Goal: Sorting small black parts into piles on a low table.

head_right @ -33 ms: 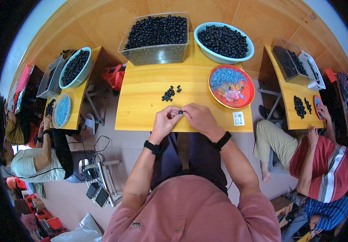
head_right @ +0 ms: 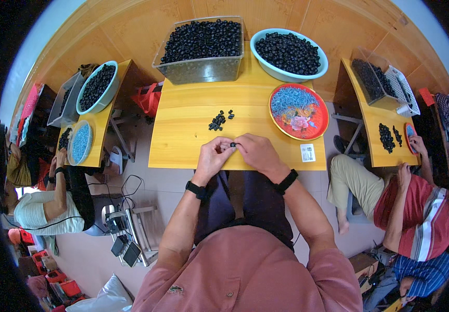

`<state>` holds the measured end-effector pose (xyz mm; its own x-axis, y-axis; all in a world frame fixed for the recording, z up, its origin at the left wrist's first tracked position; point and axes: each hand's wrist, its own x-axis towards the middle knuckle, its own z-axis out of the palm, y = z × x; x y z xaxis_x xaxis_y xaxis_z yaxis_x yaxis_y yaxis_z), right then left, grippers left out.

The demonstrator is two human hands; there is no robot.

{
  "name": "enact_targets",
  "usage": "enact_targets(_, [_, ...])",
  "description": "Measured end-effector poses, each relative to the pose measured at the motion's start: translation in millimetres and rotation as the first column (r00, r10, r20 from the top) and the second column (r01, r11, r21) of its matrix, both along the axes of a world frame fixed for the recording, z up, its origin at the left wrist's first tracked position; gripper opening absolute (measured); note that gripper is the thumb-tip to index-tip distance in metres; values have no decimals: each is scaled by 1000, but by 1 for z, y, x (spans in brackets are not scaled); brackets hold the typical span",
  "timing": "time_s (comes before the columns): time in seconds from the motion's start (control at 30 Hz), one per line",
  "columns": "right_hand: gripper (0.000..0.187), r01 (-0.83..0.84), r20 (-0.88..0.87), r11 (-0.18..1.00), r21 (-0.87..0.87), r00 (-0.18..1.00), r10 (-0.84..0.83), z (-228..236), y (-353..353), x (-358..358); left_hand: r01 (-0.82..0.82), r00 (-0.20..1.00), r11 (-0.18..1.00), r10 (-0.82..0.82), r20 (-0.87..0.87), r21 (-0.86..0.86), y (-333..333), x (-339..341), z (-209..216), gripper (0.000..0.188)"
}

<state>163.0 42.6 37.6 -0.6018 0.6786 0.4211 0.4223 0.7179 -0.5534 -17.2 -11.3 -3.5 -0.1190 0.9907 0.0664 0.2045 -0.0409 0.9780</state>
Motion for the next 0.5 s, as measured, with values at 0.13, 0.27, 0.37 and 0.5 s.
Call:
enact_targets(0.13, [12,17,-3,998,-58,1000,-17,-1,0,-2,-2,999,1000,2,-36,18,0,-1,1,15])
enact_targets(0.27, [12,33,-21,996,-86,999,-35,-2,2,-1,17,1000,1000,-18,-24,-13,0,0,5,16])
enact_targets(0.37, [12,31,-11,997,-77,999,-32,0,3,0,35,999,999,-35,-21,-16,0,-1,6,17])
enact_targets(0.5, [13,25,-22,997,-71,999,-27,-1,4,-2,56,998,998,-56,-25,-20,0,-1,7,17])
